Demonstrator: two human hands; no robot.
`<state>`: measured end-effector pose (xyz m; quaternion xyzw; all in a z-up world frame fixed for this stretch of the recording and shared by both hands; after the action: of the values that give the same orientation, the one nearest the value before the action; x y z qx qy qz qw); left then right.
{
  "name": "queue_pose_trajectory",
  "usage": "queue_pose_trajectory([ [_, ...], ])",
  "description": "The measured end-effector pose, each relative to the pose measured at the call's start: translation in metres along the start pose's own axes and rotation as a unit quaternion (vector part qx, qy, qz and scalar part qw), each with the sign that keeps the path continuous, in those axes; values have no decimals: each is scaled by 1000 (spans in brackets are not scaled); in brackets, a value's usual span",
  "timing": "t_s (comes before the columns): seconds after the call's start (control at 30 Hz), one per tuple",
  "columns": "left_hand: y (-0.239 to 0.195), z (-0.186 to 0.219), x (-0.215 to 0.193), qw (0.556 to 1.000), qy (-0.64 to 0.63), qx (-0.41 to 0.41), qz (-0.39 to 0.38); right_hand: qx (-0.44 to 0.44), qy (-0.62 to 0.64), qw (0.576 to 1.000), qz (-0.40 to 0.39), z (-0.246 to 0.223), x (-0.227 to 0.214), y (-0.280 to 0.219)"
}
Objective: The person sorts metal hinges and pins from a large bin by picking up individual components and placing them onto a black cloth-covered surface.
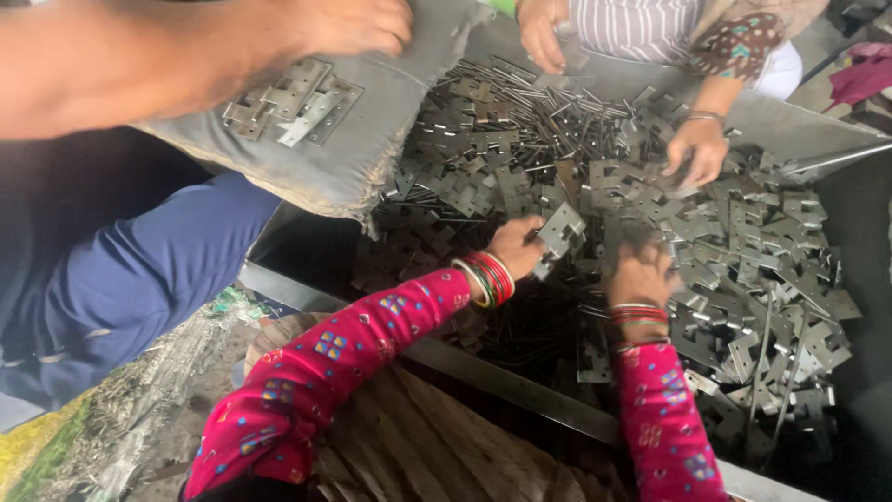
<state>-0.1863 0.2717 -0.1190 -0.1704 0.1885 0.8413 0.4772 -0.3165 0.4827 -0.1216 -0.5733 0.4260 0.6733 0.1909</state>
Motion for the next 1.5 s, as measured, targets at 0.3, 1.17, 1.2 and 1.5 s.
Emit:
queue_pose_trajectory([
  [0.3, 7, 70, -78, 971, 193, 123, 60, -5, 12, 998, 69, 46, 0, -8],
  [1.17, 17, 38, -60, 863, 494, 100, -21, 147, 922, 354, 61, 40, -95, -40],
  [1.2, 13, 18, -46, 848, 517, 79, -85, 136, 939, 309, 69, 40, -97, -44],
  [1.5, -3, -89, 17, 770, 592, -61, -231, 156, 799, 578, 62, 42, -44, -35],
])
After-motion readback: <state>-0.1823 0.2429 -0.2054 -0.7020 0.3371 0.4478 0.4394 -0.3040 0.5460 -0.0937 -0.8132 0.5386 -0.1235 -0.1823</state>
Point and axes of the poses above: each hand's wrist, its own y-axis towards the middle knuckle, its own x-axis out of the palm, z = x × y, the point moved 7 cm from there along y, towards the middle knuckle, and after that the axes turned 13 degrees about y, right-handed, at the moved point
